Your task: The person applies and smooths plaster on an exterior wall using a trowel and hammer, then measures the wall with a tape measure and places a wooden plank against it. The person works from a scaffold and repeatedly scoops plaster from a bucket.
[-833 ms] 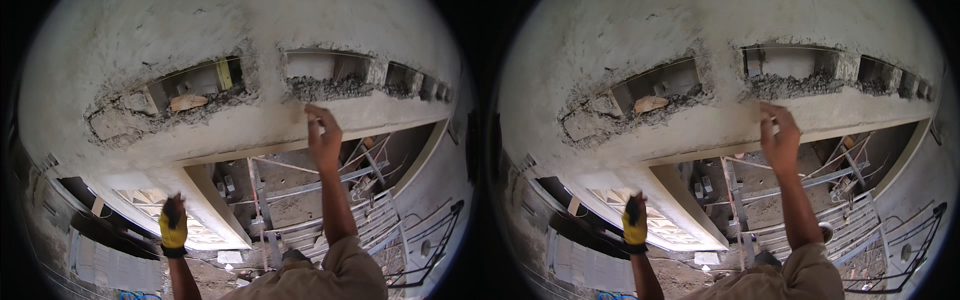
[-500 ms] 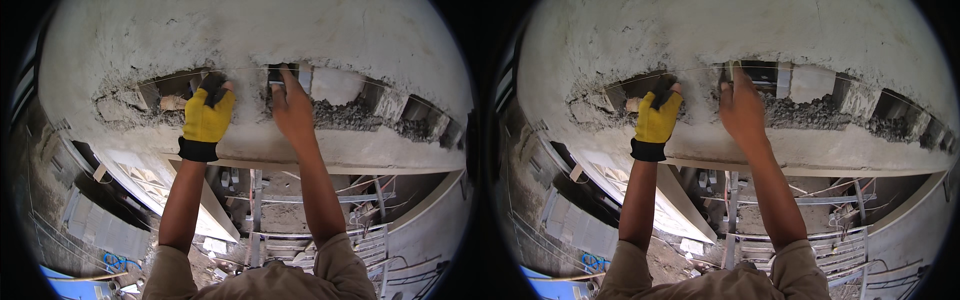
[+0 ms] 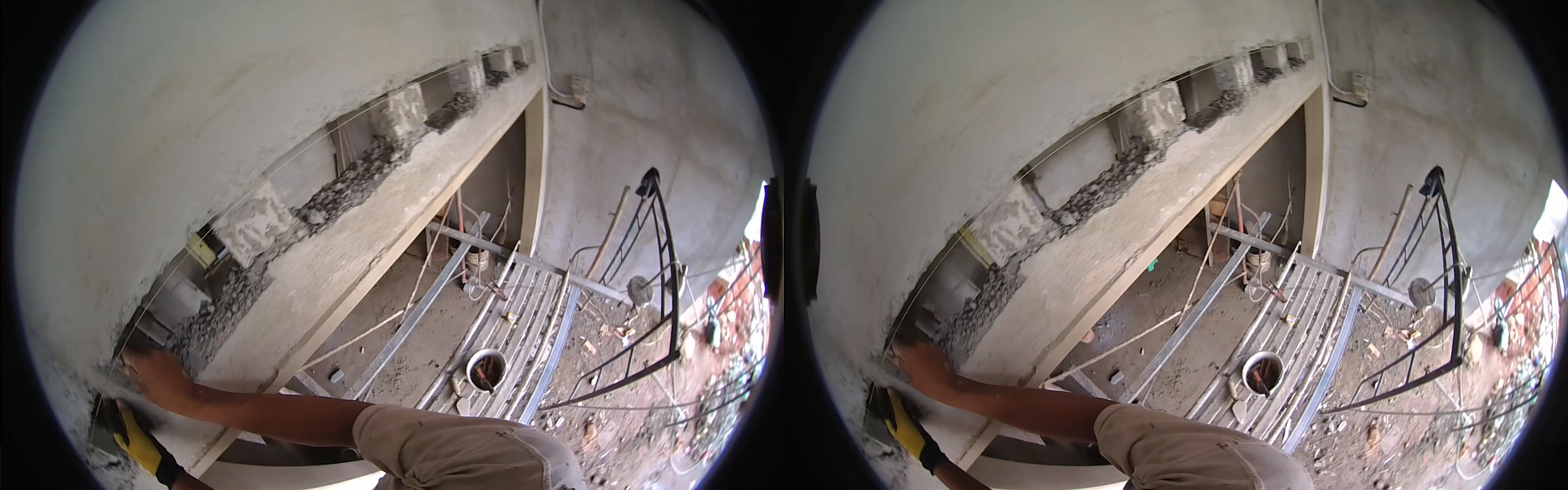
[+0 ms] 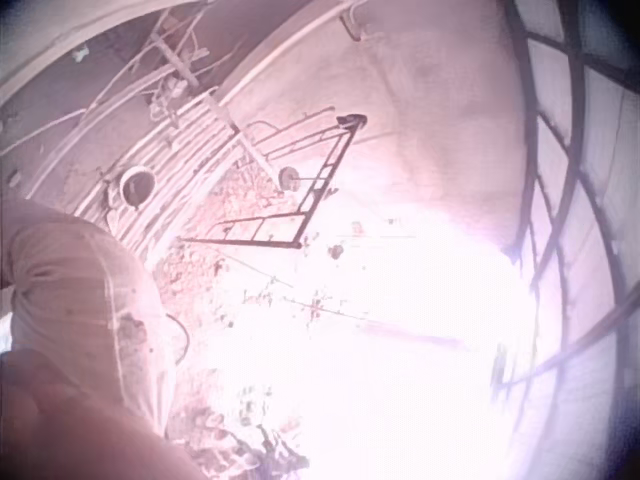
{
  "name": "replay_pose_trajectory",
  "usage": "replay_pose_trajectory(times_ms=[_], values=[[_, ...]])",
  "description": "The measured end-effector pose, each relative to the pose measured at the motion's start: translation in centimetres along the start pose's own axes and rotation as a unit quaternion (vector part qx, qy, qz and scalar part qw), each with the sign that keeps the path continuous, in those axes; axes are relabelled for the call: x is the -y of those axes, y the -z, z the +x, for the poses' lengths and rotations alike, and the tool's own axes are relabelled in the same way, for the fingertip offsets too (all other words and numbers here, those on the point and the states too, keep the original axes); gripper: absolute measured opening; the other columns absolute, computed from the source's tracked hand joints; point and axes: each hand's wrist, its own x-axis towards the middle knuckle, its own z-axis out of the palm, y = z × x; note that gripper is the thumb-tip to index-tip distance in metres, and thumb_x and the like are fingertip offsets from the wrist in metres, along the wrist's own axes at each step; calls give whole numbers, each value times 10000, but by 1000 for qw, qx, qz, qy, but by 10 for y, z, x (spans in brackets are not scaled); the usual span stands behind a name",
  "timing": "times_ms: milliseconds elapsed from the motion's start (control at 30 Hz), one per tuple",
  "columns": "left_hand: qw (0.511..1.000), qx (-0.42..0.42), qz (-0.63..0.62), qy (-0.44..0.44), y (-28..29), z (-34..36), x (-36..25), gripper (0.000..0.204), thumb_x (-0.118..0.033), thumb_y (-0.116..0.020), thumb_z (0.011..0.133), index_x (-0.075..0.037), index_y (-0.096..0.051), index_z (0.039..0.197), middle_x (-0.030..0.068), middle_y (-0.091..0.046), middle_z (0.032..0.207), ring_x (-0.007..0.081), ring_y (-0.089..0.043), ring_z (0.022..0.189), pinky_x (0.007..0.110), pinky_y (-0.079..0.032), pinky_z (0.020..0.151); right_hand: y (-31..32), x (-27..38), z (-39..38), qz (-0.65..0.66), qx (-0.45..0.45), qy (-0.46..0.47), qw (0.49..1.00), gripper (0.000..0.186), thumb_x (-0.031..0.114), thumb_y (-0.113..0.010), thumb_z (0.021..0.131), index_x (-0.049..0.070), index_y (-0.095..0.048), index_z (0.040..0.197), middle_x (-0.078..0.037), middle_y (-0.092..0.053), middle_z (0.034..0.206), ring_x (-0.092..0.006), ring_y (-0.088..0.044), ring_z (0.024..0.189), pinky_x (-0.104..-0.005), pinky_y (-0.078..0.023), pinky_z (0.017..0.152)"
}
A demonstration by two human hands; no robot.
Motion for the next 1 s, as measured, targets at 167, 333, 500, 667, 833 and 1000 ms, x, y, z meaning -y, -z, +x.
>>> replay_pose_trajectory(times_ms=[167,333,500,667,833,1000], values=[[992,88,7,92,2,38,24,548,-370,-608,976,-24,-522,1393,79,-594,1244,174,-543,1096,303,-427,939,58,-29,9,-155,24,145,977,588,294,-726,822,-64,-495,1226,-273,-620,1064,-426,-616,1041,-490,-492,859],[972,87,220,3,16,55,86,571,-415,-538,995,-40,-490,1423,171,-558,1326,264,-532,1180,339,-413,995,92,7,10,-129,289,-17,949,823,372,-689,866,-132,-319,1401,-332,-529,1265,-447,-565,1143,-499,-433,972],[987,50,152,-4,23,45,70,506,-383,-535,1003,-106,-509,1425,201,-530,1380,295,-521,1233,350,-413,1029,41,-11,-4,-210,192,85,955,797,395,-637,904,-125,-311,1412,-324,-578,1188,-417,-619,1066,-477,-467,931],[995,35,32,91,5,11,9,567,-434,-622,954,9,-589,1305,106,-645,1210,182,-599,1018,294,-468,883,91,19,12,-114,331,-54,935,756,363,-649,892,-112,-349,1398,-325,-551,1242,-413,-583,1143,-469,-463,965],[962,-142,111,-205,24,1,-4,395,-287,-626,973,6,-624,1237,98,-657,1216,198,-617,1044,330,-486,886,58,-30,5,17,-17,73,997,539,252,-625,925,-87,-451,1305,-257,-608,1194,-349,-644,1036,-421,-533,840],[905,-135,227,-334,38,12,-38,286,-101,-611,962,-28,-618,1238,142,-615,1253,282,-563,1173,407,-452,993,123,11,21,406,-25,-228,885,339,265,-581,981,-40,-529,1119,-171,-621,896,-163,-609,795,-323,-499,716]])
